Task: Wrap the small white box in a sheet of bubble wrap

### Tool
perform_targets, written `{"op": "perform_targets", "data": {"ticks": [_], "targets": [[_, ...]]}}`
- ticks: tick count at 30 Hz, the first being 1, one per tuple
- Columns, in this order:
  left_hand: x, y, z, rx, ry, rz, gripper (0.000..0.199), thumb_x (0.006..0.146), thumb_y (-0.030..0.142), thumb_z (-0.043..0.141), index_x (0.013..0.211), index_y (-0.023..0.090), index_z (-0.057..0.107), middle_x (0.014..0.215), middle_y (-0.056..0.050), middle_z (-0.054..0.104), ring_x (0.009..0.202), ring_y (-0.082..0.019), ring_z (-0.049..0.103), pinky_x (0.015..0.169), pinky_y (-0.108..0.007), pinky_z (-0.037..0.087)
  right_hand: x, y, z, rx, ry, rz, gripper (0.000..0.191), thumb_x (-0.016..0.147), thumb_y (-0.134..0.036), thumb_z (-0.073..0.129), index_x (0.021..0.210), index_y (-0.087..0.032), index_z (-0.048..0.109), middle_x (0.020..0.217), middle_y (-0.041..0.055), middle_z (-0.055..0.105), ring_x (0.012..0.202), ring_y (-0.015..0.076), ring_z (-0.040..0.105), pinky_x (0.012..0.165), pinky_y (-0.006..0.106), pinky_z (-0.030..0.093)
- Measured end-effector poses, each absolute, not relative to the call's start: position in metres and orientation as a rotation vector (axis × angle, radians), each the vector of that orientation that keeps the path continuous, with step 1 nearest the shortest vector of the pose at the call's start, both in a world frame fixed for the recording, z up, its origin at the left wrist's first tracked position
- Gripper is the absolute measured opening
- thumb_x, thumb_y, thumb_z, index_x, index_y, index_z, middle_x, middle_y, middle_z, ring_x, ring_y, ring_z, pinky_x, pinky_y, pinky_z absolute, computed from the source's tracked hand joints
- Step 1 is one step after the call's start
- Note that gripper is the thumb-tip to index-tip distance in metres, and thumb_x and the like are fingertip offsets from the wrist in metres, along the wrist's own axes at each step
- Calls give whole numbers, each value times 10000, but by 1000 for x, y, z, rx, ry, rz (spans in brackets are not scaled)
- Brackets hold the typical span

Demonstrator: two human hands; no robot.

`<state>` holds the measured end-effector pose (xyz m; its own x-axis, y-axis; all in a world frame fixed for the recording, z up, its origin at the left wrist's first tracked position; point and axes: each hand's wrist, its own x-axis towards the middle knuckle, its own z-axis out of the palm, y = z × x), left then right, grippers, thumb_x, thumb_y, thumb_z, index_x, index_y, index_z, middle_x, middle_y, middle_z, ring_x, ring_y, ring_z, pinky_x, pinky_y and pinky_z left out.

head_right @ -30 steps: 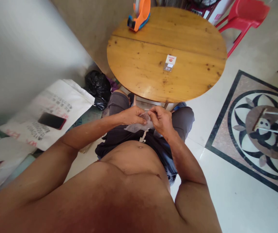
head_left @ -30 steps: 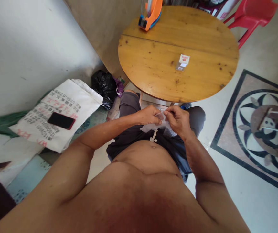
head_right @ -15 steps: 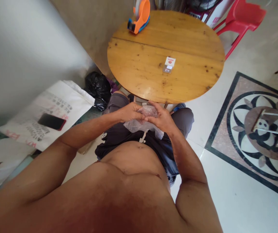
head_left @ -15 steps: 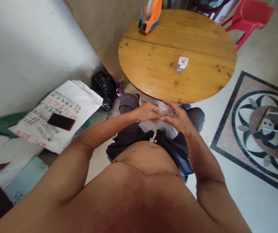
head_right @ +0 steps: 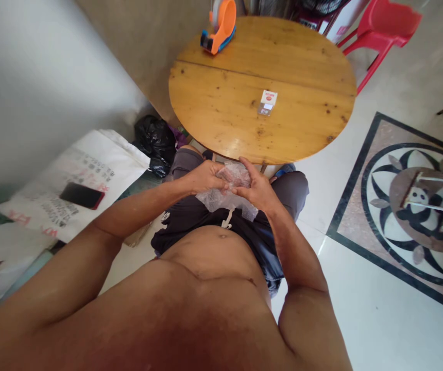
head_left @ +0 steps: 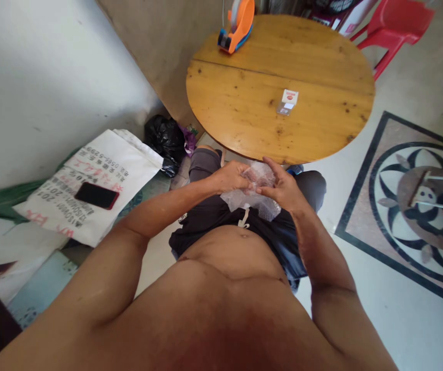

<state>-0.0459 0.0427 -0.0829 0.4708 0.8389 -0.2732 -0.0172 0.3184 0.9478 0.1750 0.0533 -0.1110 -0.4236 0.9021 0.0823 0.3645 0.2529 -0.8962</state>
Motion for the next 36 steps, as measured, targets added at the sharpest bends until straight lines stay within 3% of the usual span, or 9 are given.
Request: {"op": "perform_targets", "data": {"ticks": [6, 12, 18, 24, 31, 36], "targets": [[-46, 46, -87, 1149, 905, 689, 253, 625, 229, 842, 820, 110, 735, 734, -8, 724, 642, -110, 640, 637, -221, 511, 172, 51, -115, -1182, -1860, 1181, 849, 707, -314, 815, 1504, -226, 535, 1424, 104, 643, 1308, 303, 614, 1140, 498, 477], [-44, 45, -92, 1315, 1038, 684, 97, 686, 161, 771, 747, 103, 724, 641, 8, 684, 602, -103, 600, 600, -206, 454, 170, 48, -112, -1167, -1815, 1265, 843, 709, -307, 789, 1509, -235, 533, 1394, 97, 650, 1213, 293, 656, 986, 455, 587], [-41, 43, -86, 1124, 889, 859, 324, 715, 229, 834, 1010, 118, 756, 896, -31, 774, 789, -135, 697, 785, -258, 542, 172, 43, -113, -1163, -1768, 1344, 806, 702, -301, 777, 1476, -250, 559, 1220, 57, 712, 938, 224, 698, 792, 377, 624], [-41, 44, -75, 924, 963, 1057, 400, 715, 179, 815, 1100, 104, 735, 892, -30, 780, 793, -127, 700, 785, -258, 549, 172, 38, -117, -1181, -1772, 1338, 776, 685, -291, 766, 1435, -223, 578, 1034, 12, 738, 769, 179, 667, 716, 337, 600], [-39, 44, -67, 977, 1078, 1097, 142, 723, 248, 796, 782, 134, 734, 705, -6, 739, 639, -111, 652, 662, -243, 533, 170, 37, -110, -1228, -1694, 1449, 813, 663, -302, 782, 1444, -220, 573, 1042, 14, 728, 736, 164, 641, 674, 305, 588], [-40, 47, -64, 806, 1094, 1054, 163, 769, 296, 778, 774, 148, 709, 716, -25, 748, 609, -114, 668, 603, -227, 530, 168, 37, -105, -1248, -1662, 1512, 811, 655, -310, 785, 1432, -209, 575, 1076, 23, 716, 770, 174, 648, 679, 304, 593]]}}
